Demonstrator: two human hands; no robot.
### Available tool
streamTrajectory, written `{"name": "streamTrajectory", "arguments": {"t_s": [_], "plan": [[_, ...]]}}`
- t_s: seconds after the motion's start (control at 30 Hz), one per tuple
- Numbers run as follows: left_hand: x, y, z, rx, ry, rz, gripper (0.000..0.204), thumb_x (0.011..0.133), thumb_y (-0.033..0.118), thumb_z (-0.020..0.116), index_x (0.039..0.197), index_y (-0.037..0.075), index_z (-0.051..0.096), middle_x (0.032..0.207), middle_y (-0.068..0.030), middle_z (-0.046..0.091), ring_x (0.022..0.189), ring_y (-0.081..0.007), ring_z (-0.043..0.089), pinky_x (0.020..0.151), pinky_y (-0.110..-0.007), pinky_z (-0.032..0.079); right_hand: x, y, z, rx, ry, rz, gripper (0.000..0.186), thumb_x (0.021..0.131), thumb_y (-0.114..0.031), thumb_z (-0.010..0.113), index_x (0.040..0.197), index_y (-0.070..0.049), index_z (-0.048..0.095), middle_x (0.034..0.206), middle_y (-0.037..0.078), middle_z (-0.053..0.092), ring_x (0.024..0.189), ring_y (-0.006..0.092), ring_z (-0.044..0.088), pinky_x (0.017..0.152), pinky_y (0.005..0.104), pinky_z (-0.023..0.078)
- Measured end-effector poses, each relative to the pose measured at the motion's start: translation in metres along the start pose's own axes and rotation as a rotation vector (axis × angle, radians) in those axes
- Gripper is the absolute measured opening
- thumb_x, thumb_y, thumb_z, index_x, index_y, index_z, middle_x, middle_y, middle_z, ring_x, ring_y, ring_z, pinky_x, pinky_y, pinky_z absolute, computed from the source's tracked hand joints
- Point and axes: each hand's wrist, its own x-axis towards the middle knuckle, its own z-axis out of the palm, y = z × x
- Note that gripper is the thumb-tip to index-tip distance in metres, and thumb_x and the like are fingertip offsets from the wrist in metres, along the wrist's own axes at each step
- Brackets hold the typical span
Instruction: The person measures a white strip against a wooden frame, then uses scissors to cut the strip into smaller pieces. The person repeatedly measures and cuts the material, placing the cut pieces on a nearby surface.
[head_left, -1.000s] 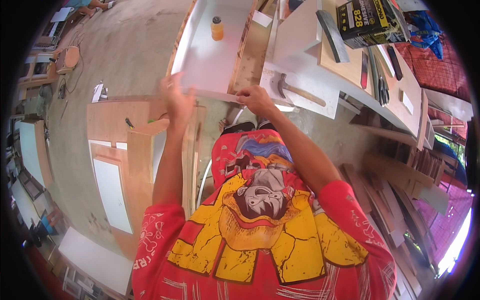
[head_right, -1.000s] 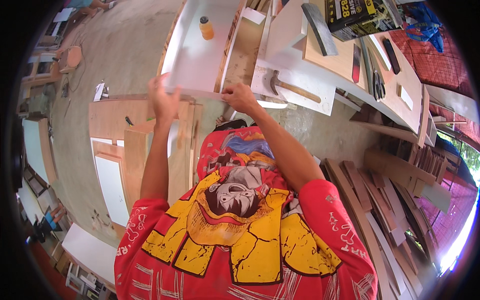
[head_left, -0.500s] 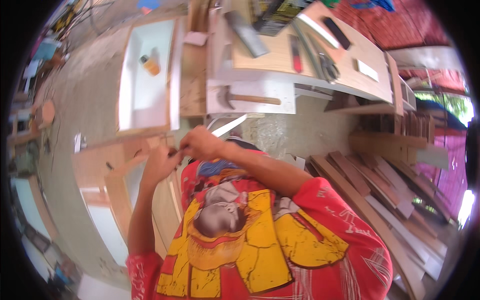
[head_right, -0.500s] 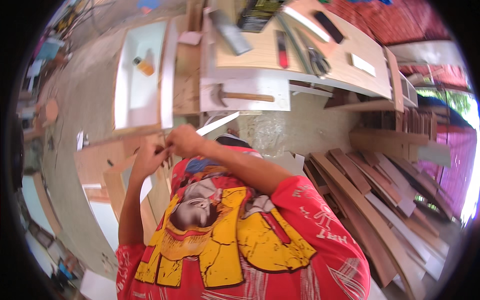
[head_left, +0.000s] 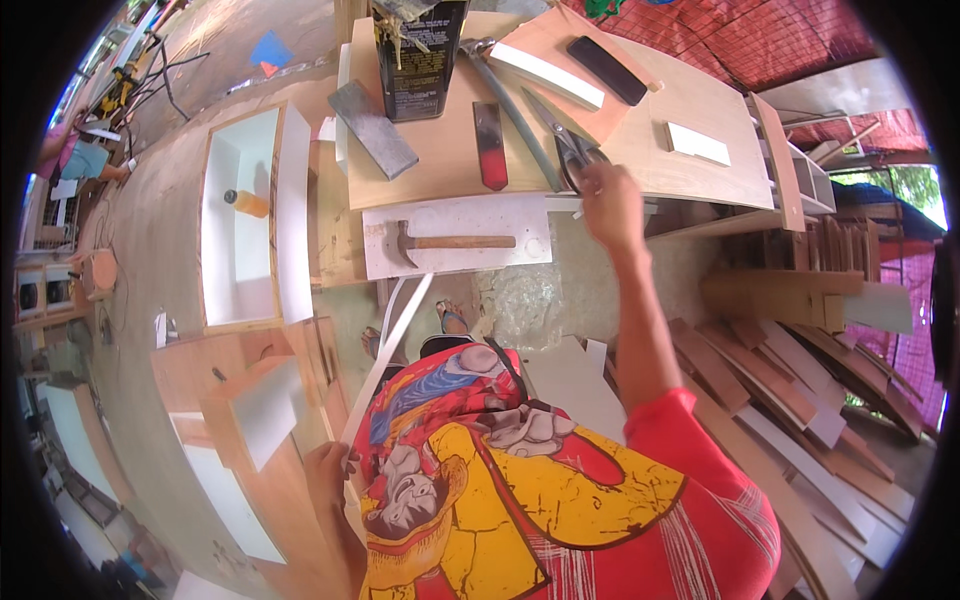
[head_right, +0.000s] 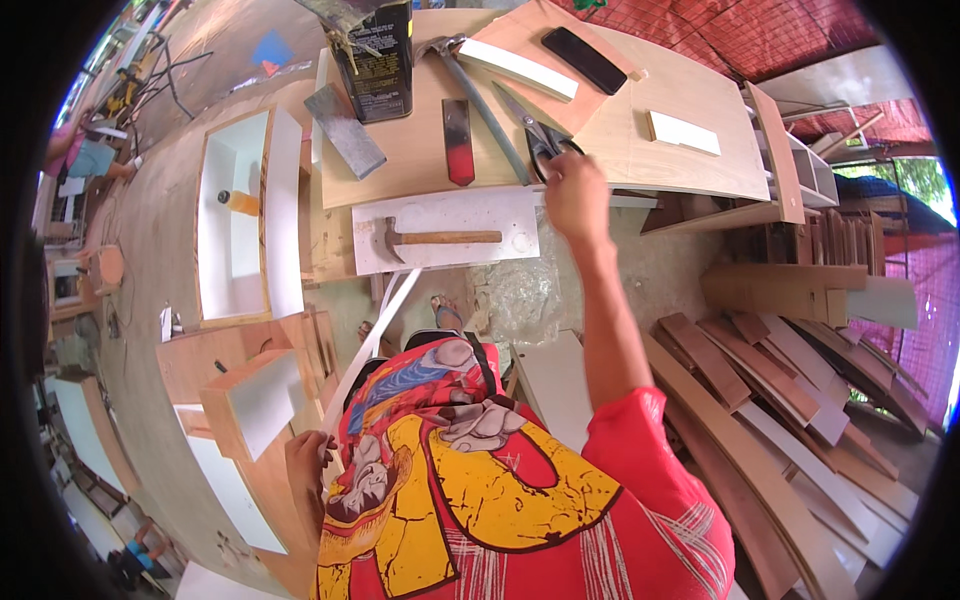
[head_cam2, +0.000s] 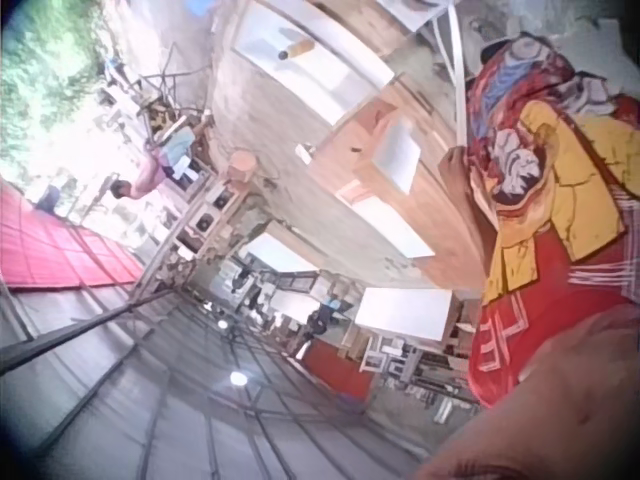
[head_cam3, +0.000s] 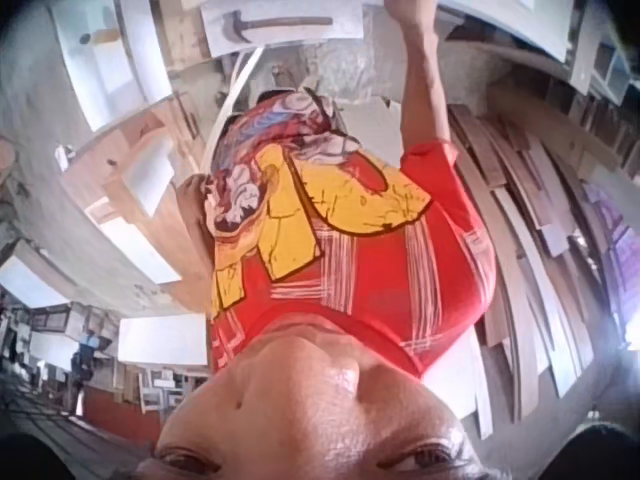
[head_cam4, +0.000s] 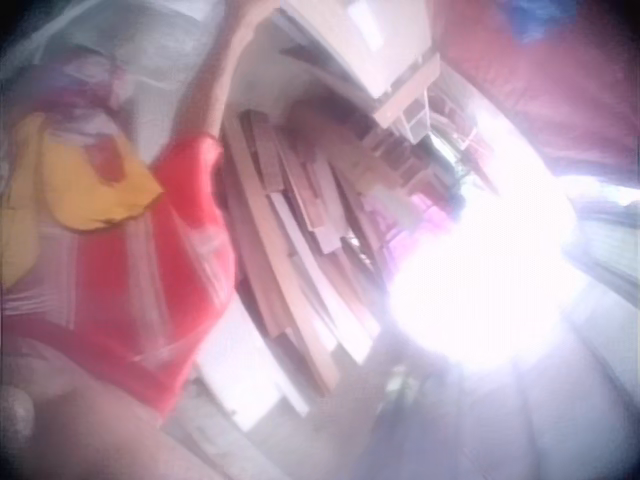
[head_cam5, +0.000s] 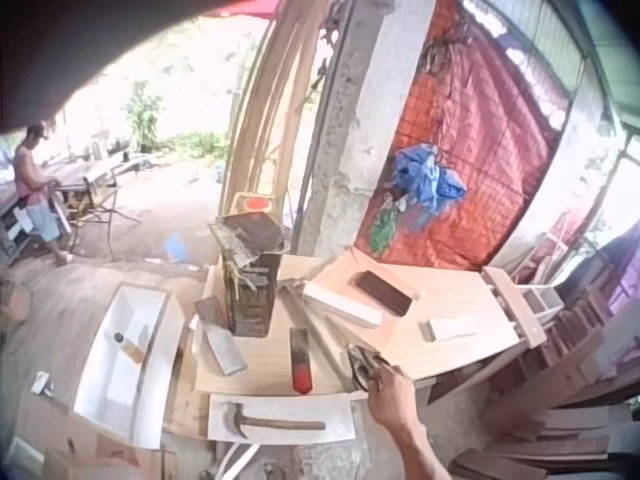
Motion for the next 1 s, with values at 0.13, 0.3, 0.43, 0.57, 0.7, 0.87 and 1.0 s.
{"name": "streamTrajectory", "arguments": {"t_s": [0.13,0.3,0.43,0.57,0.7,0.87,1.0], "plan": [[-0.031,-0.03,0.003,-0.185,0.078,-0.112,0.027,0.092,0.019,0.058,0.086,-0.003,0.072,0.069,-0.0076,0.067,0.054,-0.0131,0.057,0.051,-0.025,0.043,0.036,0.039,0.007,-0.193,-0.14,-0.189,0.023,0.086,-0.013,0.067,0.1,0.005,0.069,0.101,0.031,0.068,0.095,0.0473,0.065,0.087,0.0528,0.052],[-0.066,-0.043,-0.015,-0.351,0.192,0.0,0.032,0.095,0.03,0.058,0.083,0.003,0.069,0.07,-0.0033,0.064,0.055,-0.0102,0.054,0.05,-0.026,0.04,0.051,0.032,0.013,-0.246,-0.25,-0.355,0.04,0.085,-0.031,0.07,0.095,0.007,0.069,0.087,0.03,0.07,0.084,0.046,0.07,0.075,0.0535,0.054],[-0.105,-0.06,-0.017,-0.56,0.28,-0.066,0.03,0.097,0.032,0.07,0.083,0.005,0.069,0.072,-0.0003,0.063,0.057,-0.0072,0.053,0.05,-0.022,0.038,0.004,0.025,-0.078,-0.102,-0.479,-0.071,0.038,0.093,-0.032,0.067,0.091,0.006,0.072,0.073,0.015,0.069,0.067,0.0234,0.066,0.062,0.0409,0.05],[-0.128,-0.088,-0.017,-0.756,0.433,0.131,0.027,0.099,0.026,0.067,0.083,0.005,0.07,0.071,-0.0005,0.063,0.058,-0.0074,0.054,0.055,-0.023,0.041,-0.076,-0.018,-0.121,0.484,-0.764,-0.215,0.029,0.097,-0.026,0.068,0.11,0.0,0.067,0.091,0.005,0.066,0.071,0.01,0.059,0.061,0.0236,0.045],[-0.142,-0.105,-0.017,-0.756,0.576,0.254,0.025,0.101,0.023,0.065,0.089,0.002,0.072,0.074,-0.0008,0.064,0.063,-0.0071,0.056,0.058,-0.023,0.043,-0.168,-0.103,-0.043,0.518,-1.205,0.197,0.045,0.093,-0.043,0.074,0.11,-0.003,0.066,0.086,0.003,0.062,0.075,0.0131,0.059,0.066,0.0278,0.048],[-0.175,-0.099,0.004,-0.724,0.662,0.288,0.024,0.102,0.02,0.064,0.095,0.0,0.074,0.079,-0.0012,0.067,0.067,-0.0071,0.058,0.062,-0.024,0.045,-0.245,-0.21,0.025,0.458,-1.823,-0.813,0.061,0.073,-0.048,0.091,0.095,0.002,0.064,0.073,0.007,0.055,0.067,0.0168,0.051,0.064,0.0325,0.044],[-0.199,-0.095,0.034,-0.907,0.731,0.358,0.021,0.102,0.016,0.065,0.096,-0.002,0.074,0.078,-0.0011,0.068,0.068,-0.0074,0.057,0.063,-0.025,0.046,-0.257,-0.254,0.008,0.432,-1.949,-0.814,0.06,0.075,-0.053,0.088,0.088,0.002,0.066,0.07,0.006,0.058,0.064,0.014,0.053,0.06,0.0319,0.043]]}}
